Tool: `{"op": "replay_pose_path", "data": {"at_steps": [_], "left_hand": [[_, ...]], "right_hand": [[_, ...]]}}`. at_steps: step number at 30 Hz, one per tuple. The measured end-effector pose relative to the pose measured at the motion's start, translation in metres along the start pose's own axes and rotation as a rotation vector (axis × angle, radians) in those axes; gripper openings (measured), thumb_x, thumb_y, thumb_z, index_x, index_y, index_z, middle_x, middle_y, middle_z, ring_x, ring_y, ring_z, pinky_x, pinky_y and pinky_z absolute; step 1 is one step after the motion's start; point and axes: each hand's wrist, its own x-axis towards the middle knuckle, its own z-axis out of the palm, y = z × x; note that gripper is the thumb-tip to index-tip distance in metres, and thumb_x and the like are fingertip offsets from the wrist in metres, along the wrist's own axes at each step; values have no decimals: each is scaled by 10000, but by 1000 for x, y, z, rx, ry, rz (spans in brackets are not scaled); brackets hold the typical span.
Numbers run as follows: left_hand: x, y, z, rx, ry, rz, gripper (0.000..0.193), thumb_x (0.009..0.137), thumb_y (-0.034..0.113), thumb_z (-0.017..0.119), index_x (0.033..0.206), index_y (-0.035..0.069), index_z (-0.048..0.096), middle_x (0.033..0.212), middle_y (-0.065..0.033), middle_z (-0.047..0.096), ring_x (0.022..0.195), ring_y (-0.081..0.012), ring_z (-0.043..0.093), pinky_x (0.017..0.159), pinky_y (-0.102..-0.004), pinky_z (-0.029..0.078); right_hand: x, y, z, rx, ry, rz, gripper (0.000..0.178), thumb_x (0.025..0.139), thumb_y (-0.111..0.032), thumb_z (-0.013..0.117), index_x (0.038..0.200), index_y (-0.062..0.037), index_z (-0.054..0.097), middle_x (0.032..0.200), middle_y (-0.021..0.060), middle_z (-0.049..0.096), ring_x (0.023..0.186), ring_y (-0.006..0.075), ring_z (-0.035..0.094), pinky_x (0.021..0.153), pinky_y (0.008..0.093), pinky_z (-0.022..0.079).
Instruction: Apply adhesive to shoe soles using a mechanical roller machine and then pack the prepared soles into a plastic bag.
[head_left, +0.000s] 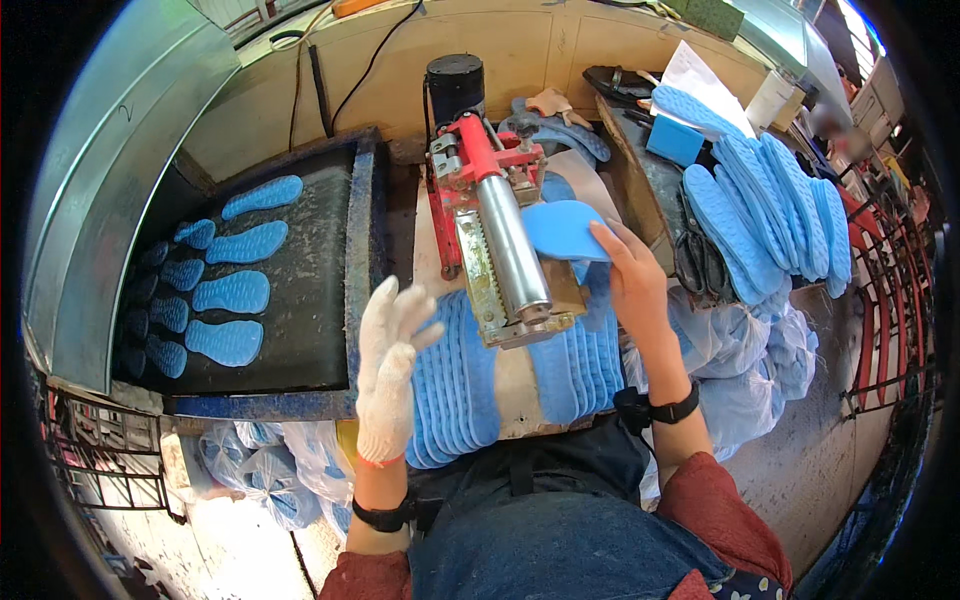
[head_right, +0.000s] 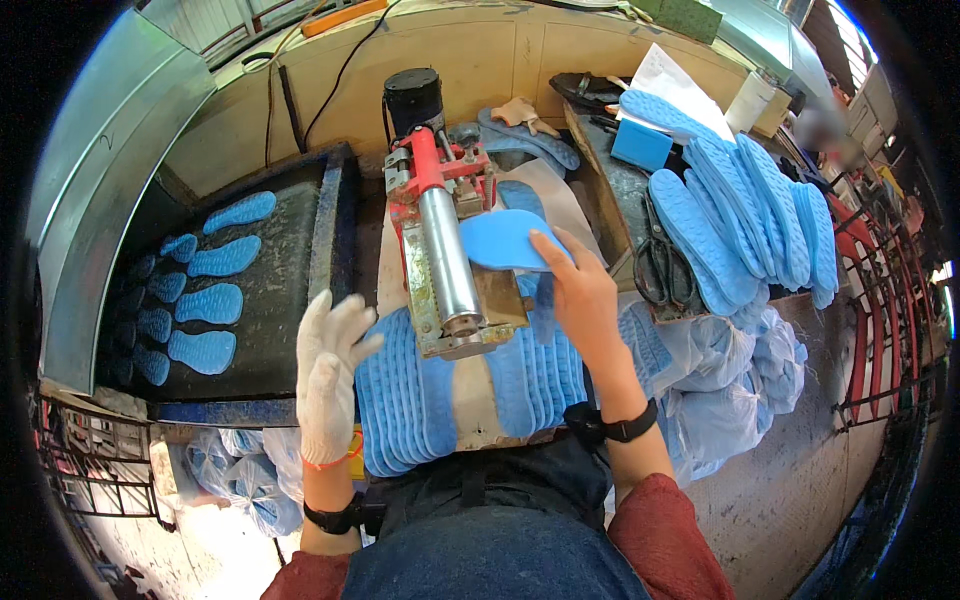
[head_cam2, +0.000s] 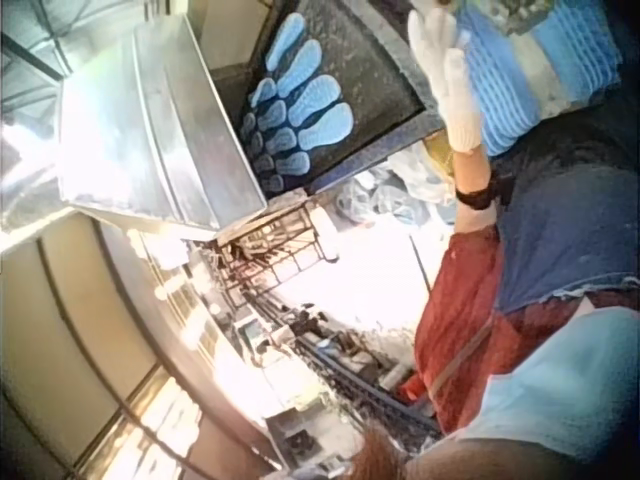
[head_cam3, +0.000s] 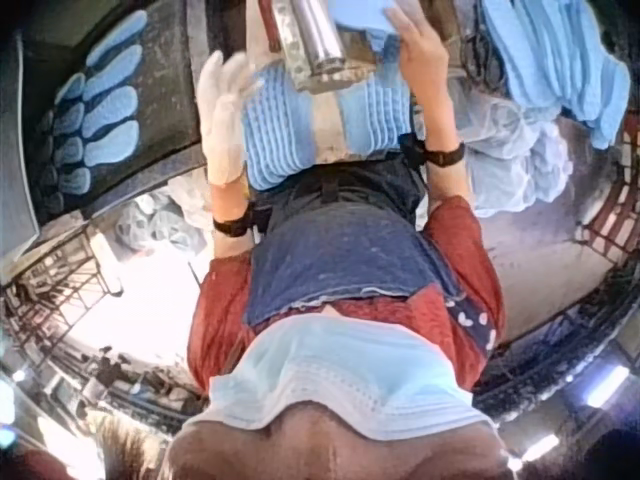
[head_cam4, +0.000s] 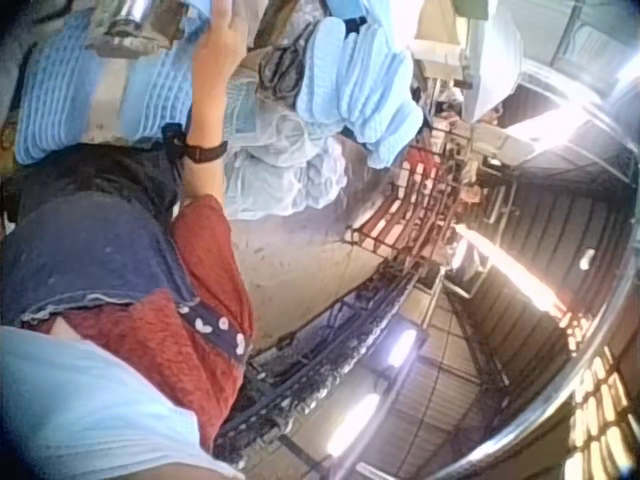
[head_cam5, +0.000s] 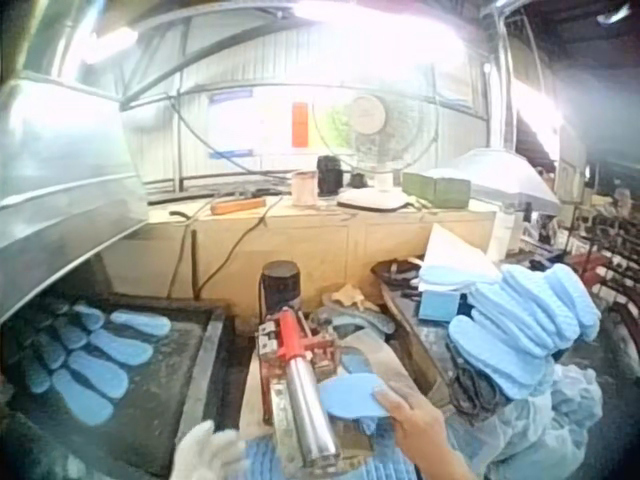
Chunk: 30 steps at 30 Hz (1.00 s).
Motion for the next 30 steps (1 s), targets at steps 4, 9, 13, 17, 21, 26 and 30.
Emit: {"op": "replay_pose_path", "data": {"at_steps": [4,9,13,17,21,26,30], "left_hand": [[42,-14,27,-73,-92,186,875,874,568,506,1470,27,163,1466,-192,300,1326,-309,353,1087,-459,278],[79,-41,26,303,-197,269,723,950,439,389,1467,-9,155,1518,-181,194,1399,-291,201,1132,-383,146],[78,-65,16,440,-192,283,655,980,425,295,1464,3,166,1467,-194,274,1361,-288,272,1123,-363,201],[57,-81,3,98,-179,-106,698,986,536,214,1471,40,134,1435,-186,325,1324,-267,338,1114,-383,254],[25,-82,-12,-181,-119,-299,658,990,524,250,1440,44,267,1405,-105,379,1259,-205,392,1069,-345,301],[-17,-57,-34,-608,20,-807,568,999,467,331,1358,40,436,1312,-52,514,1142,-159,510,1011,-317,393],[-31,-33,-51,-632,347,-720,537,987,465,369,1292,47,510,1208,-39,578,1062,-155,549,958,-305,432]], "right_hand": [[-2,-4,14,-24,-122,-96,495,790,28,568,1234,-190,583,1202,157,586,989,355,595,850,383,493],[-26,-1,3,353,24,153,331,896,-24,533,1224,-59,554,1124,94,624,917,208,617,788,311,490],[-60,14,-8,590,222,467,230,983,-129,452,1173,-33,539,919,60,648,770,98,567,679,227,450],[-100,16,15,840,-93,820,235,994,-167,428,1153,-28,531,881,65,641,724,110,571,642,235,451],[-130,-4,74,798,-645,823,274,990,-203,446,1157,6,506,922,114,655,783,153,624,670,268,480],[-139,-50,140,304,-534,239,377,916,-211,577,1173,50,485,963,171,656,878,276,648,731,351,503],[-137,-66,157,320,-243,236,660,734,-235,781,1207,100,465,1117,270,587,1019,408,580,869,406,464]]}}
